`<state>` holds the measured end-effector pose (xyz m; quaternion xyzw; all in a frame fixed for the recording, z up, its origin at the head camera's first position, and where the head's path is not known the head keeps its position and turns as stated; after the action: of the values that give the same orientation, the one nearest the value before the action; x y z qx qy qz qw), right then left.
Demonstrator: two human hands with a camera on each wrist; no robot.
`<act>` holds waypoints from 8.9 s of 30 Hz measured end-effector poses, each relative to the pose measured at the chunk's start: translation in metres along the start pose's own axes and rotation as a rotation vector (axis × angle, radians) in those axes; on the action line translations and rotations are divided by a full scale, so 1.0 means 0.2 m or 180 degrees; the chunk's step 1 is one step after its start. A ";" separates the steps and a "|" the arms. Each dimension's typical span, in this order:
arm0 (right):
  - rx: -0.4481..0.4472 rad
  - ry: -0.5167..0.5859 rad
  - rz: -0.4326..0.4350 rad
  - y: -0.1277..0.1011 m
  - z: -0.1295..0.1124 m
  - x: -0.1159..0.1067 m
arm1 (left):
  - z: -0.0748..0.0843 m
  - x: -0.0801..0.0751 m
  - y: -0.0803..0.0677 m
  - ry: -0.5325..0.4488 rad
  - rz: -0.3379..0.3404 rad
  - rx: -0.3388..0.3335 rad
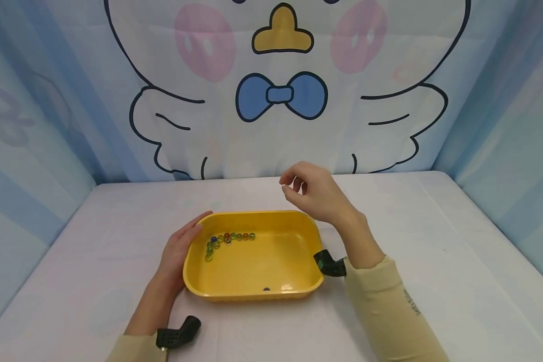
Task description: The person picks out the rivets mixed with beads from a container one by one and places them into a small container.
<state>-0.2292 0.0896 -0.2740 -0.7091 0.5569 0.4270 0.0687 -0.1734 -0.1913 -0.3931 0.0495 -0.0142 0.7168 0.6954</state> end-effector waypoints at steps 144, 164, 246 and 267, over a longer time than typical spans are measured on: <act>-0.0428 -0.1019 -0.2354 0.03 -0.06 0.68 | 0.00 0.00 0.00 0.0031 0.0013 -0.0060; -0.0405 -0.1200 -0.2467 0.02 -0.08 0.68 | 0.00 0.00 0.00 -0.0011 0.0030 -0.0018; -0.0239 -0.0564 -0.2170 0.03 -0.10 0.60 | 0.01 0.00 0.00 -0.0077 0.0011 0.0020; -0.0387 -0.0095 -0.1485 0.03 -0.07 0.49 | 0.00 0.00 0.00 -0.0068 0.0019 0.0043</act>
<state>-0.2266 0.0086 -0.3295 -0.8150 0.3502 0.4427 0.1308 -0.1733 -0.1911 -0.3930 0.0618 -0.0170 0.7184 0.6927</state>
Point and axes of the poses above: each hand's wrist, its own y-axis towards the middle knuckle, its own x-axis out of the palm, z = x × y, the point moved 3 cm from there along y, towards the middle knuckle, and after that the axes turned 13 degrees about x, right-handed, at the moved point
